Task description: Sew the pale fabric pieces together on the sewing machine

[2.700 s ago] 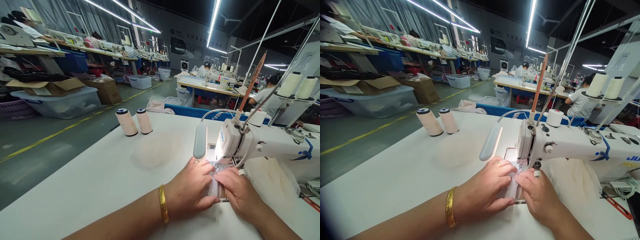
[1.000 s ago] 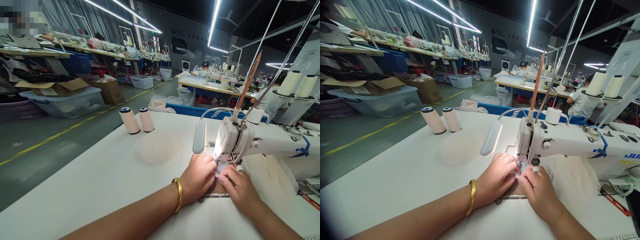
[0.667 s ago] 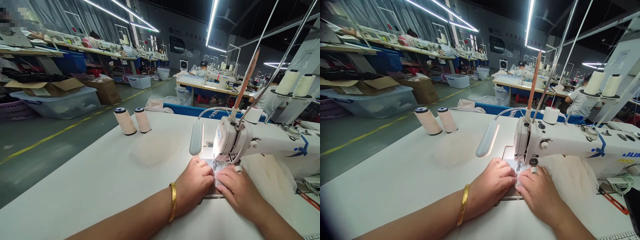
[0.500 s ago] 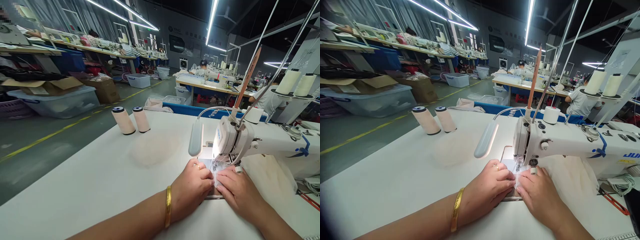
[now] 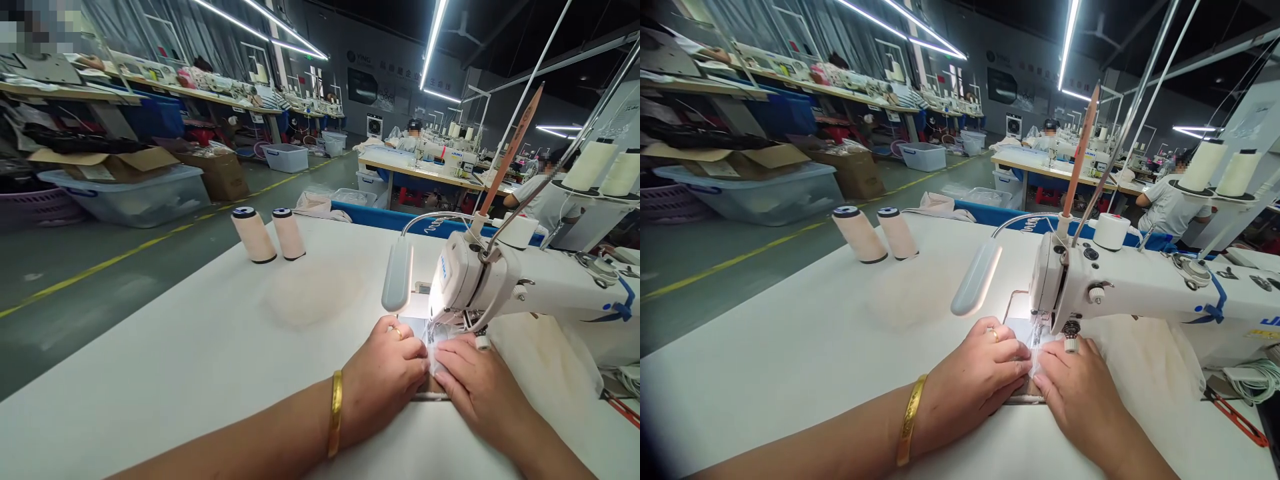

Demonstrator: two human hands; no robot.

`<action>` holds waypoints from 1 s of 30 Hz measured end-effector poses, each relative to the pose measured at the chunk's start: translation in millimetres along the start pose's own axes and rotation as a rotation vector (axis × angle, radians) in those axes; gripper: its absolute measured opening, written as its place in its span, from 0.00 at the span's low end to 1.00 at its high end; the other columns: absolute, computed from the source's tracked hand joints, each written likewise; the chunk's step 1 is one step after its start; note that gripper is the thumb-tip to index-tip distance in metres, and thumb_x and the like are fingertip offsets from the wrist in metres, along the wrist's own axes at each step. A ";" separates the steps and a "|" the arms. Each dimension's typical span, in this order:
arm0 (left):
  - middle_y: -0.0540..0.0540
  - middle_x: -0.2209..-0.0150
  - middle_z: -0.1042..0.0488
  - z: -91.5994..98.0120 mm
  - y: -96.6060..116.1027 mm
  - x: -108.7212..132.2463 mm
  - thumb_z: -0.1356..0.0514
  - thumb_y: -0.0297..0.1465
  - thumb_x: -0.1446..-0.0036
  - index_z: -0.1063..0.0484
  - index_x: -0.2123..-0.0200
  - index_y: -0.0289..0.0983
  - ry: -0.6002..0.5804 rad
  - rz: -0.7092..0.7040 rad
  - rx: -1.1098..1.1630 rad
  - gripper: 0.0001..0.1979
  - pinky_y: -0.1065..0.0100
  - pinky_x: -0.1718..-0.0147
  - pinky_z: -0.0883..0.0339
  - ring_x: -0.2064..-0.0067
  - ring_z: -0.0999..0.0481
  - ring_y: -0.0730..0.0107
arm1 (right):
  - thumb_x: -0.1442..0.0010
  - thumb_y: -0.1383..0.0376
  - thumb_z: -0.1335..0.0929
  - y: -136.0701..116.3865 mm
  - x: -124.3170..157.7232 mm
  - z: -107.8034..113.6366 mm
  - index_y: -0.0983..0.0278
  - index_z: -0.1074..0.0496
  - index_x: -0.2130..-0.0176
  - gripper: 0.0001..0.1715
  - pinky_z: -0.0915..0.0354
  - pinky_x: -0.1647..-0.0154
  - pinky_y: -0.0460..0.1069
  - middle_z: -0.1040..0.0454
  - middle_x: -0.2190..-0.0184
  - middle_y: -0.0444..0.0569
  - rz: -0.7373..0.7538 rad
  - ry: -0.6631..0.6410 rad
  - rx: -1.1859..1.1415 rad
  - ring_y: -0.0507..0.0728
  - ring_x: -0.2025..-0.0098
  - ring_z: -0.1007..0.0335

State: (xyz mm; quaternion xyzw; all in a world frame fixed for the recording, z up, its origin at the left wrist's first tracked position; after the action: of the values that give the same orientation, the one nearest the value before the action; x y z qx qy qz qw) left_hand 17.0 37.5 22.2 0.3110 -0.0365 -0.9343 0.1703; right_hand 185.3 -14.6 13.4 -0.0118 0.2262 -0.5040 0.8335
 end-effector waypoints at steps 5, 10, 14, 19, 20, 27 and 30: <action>0.49 0.64 0.20 1.0 0.9 2.1 0.42 0.22 0.36 0.23 0.65 0.40 0.009 -0.017 -0.011 0.10 0.56 0.55 0.44 0.63 0.28 0.63 | 0.27 0.67 0.37 2.0 -0.2 -1.1 0.59 0.26 0.56 0.11 0.32 0.58 0.56 0.21 0.55 0.52 -0.019 0.000 0.021 0.63 0.56 0.29; 0.49 0.65 0.21 -1.4 1.0 2.3 0.42 0.22 0.37 0.22 0.64 0.41 0.010 -0.010 -0.030 0.10 0.56 0.55 0.44 0.63 0.28 0.63 | 0.27 0.67 0.38 4.2 -0.1 -1.5 0.59 0.25 0.56 0.12 0.31 0.56 0.58 0.20 0.53 0.52 -0.024 0.021 0.035 0.64 0.53 0.29; 0.48 0.65 0.20 -4.6 -3.3 -0.7 0.40 0.23 0.38 0.21 0.62 0.42 -0.017 0.018 -0.038 0.10 0.56 0.54 0.44 0.60 0.27 0.61 | 0.26 0.67 0.39 7.4 -1.9 -4.0 0.59 0.25 0.53 0.14 0.30 0.57 0.58 0.20 0.51 0.52 -0.060 0.011 0.056 0.65 0.52 0.28; 0.47 0.64 0.19 -4.6 -9.8 -3.5 0.43 0.23 0.33 0.21 0.62 0.41 -0.008 0.039 -0.035 0.11 0.55 0.52 0.44 0.58 0.26 0.61 | 0.26 0.66 0.39 9.0 -2.8 -3.8 0.59 0.25 0.50 0.14 0.29 0.55 0.58 0.21 0.47 0.54 -0.080 0.041 0.081 0.65 0.51 0.27; 0.47 0.64 0.19 -4.2 -10.6 -3.5 0.44 0.23 0.33 0.21 0.62 0.40 -0.004 0.040 -0.027 0.12 0.55 0.52 0.44 0.58 0.25 0.61 | 0.26 0.67 0.39 8.0 -2.5 -3.1 0.60 0.25 0.49 0.14 0.29 0.54 0.58 0.21 0.47 0.54 -0.063 0.047 0.074 0.64 0.51 0.26; 0.48 0.63 0.17 -0.6 -11.1 -4.0 0.43 0.21 0.35 0.23 0.64 0.39 -0.002 0.035 -0.021 0.11 0.54 0.53 0.43 0.59 0.24 0.61 | 0.27 0.71 0.39 -0.5 -0.8 -0.9 0.59 0.26 0.52 0.15 0.30 0.58 0.55 0.21 0.58 0.51 0.058 0.024 0.015 0.62 0.55 0.27; 0.48 0.63 0.18 -1.0 -11.3 -5.9 0.43 0.21 0.35 0.22 0.63 0.39 -0.022 0.056 -0.042 0.11 0.55 0.54 0.42 0.58 0.23 0.60 | 0.27 0.71 0.39 -1.1 -1.6 -0.6 0.60 0.26 0.52 0.15 0.30 0.59 0.55 0.21 0.58 0.51 0.054 0.036 0.010 0.62 0.56 0.27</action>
State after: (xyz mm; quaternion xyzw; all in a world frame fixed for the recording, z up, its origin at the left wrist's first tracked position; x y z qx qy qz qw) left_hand 18.7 50.2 22.8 0.2957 -0.0275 -0.9332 0.2023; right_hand 183.6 -13.7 13.8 0.0076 0.2390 -0.4826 0.8426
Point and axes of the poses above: each hand's wrist, its own x-axis away from the middle knuckle, its own z-axis out of the back of the hand, y = z × x, the point moved 4 cm from there along -x, towards the middle knuckle
